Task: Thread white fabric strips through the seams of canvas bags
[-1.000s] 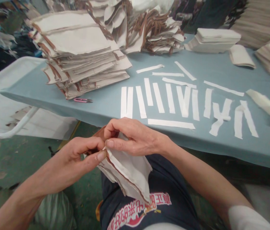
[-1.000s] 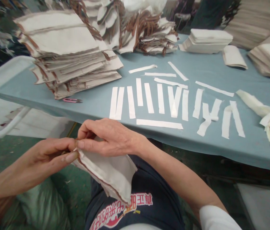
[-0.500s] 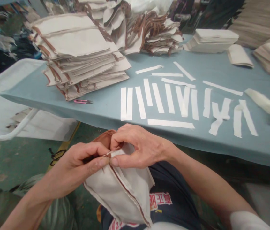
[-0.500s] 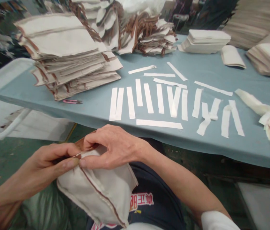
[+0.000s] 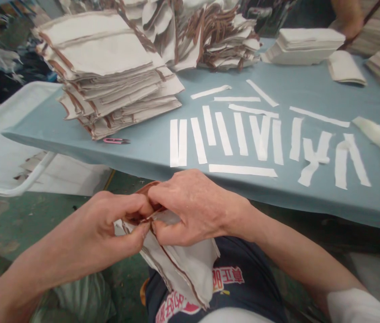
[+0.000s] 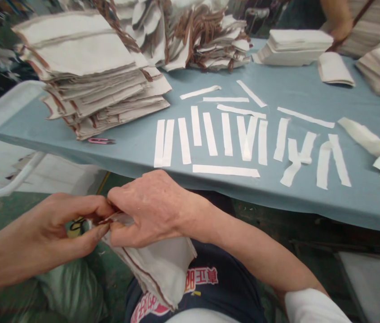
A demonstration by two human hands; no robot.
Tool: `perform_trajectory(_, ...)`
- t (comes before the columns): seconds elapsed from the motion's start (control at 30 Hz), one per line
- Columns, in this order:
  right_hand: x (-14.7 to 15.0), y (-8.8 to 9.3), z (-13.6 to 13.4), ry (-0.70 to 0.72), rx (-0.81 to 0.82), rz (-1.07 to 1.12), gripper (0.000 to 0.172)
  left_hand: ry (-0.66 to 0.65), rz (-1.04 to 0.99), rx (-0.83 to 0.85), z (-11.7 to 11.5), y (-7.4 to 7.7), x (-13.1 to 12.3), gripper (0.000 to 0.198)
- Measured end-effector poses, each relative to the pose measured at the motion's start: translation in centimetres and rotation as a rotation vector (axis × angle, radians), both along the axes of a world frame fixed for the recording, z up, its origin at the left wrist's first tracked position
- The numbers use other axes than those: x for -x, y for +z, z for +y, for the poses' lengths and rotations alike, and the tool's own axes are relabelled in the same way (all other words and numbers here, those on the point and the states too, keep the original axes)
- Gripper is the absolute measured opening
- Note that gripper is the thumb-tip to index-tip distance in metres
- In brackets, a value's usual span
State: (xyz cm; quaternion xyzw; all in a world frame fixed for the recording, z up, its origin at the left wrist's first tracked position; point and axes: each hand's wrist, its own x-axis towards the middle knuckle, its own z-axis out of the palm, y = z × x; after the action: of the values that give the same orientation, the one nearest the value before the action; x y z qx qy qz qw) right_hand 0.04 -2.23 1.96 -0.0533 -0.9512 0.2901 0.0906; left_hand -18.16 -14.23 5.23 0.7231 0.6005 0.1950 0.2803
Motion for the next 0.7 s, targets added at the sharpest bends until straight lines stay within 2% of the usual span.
perform_trajectory(0.13,0.4,-0.3,-0.5,-0.024,-0.024,-0.039,0.02,-0.08,0.088,-0.082,-0.1,-0.1,0.2,0.027)
perform_trajectory(0.33,0.6,-1.2,-0.9,-0.105,0.178,0.014,0.012,-0.039,0.225,-0.277,-1.5,-0.9,0.3,0.021)
perform_trajectory(0.47,0.3,-1.4,-0.6,-0.127,0.217,-0.023,0.014,-0.042,0.237,-0.354,-1.9,-1.4,0.1,0.017)
perform_trajectory(0.57,0.0,-0.6,-0.3,-0.12,0.236,-0.047,0.015,-0.048,0.225,-0.343,-1.9,-1.9,0.2,0.017)
perform_trajectory(0.7,-0.2,1.7,0.1,-0.089,0.197,-0.102,0.017,-0.052,0.231,-0.352,-1.7,-2.2,0.3,0.017)
